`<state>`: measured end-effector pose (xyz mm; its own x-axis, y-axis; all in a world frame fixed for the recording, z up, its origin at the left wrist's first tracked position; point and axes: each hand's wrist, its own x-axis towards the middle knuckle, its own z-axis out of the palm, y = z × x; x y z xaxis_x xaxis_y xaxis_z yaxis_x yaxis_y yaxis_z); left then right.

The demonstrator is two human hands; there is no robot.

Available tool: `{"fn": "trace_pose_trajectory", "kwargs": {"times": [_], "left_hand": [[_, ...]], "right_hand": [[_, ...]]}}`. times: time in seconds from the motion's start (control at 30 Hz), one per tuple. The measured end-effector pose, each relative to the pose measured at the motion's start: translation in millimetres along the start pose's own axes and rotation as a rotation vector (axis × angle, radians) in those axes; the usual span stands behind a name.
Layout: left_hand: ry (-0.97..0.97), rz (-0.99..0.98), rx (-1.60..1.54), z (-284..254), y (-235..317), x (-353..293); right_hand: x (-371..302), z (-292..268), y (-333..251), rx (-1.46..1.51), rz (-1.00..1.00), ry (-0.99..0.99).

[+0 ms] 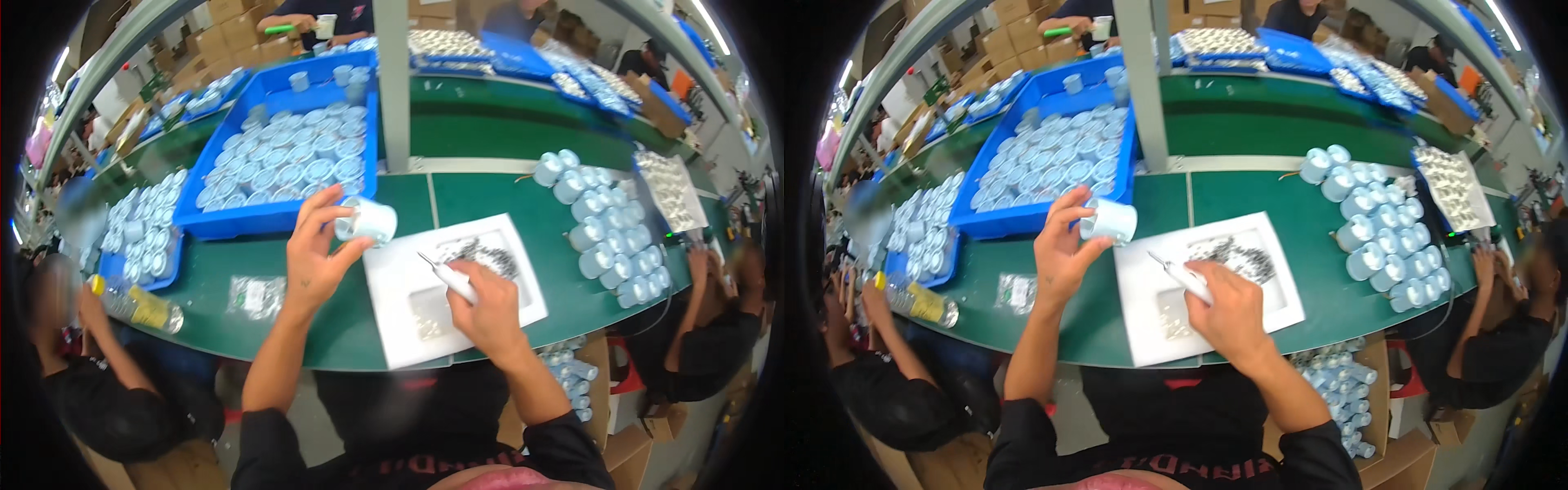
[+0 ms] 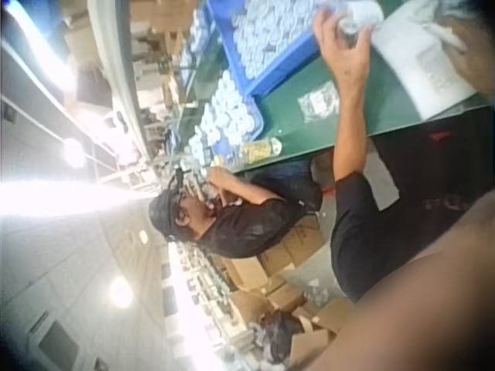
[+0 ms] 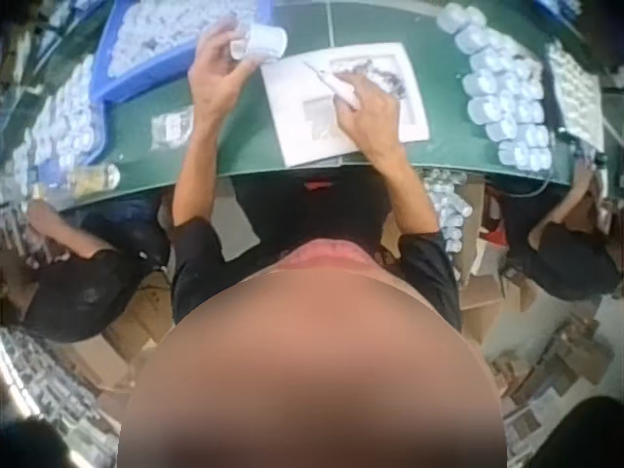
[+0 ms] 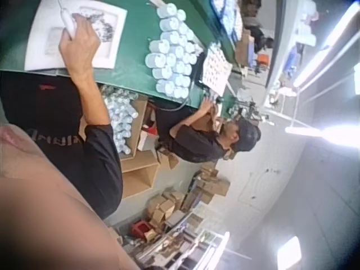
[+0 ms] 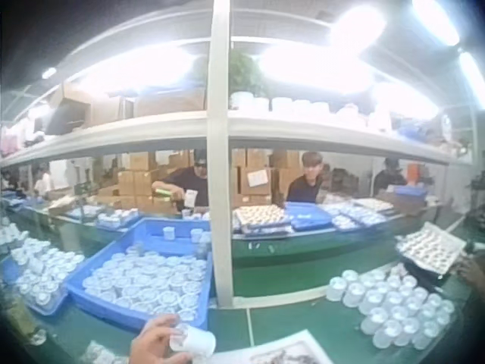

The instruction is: Assembling small electronic components by placing internal parts and screws into cylindrical plastic housings at a factory workstation.

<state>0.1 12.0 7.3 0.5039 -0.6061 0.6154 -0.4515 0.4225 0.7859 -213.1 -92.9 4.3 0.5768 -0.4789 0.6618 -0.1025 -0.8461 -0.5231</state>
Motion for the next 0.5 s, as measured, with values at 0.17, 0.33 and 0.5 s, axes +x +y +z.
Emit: {"fn": "trace_pose_trajectory", "kwargs": {"times": [0.17,0.33,0.5], "left_hand": [[-0.321,0.177,0.482,20.6,7.4,-7.7],[-0.400,0.283,0.465,19.6,10.5,-6.1],[-0.445,0.256,0.479,18.6,11.8,-0.4]], "right_hand": [[17.1,-9.1,-7.7,0.062,-0.054,-0.281],[25.1,3.7,-7.2,-0.144,0.025,-0.507],[24.9,10.4,-6.6,0.001,0.038,-0.455]]}}
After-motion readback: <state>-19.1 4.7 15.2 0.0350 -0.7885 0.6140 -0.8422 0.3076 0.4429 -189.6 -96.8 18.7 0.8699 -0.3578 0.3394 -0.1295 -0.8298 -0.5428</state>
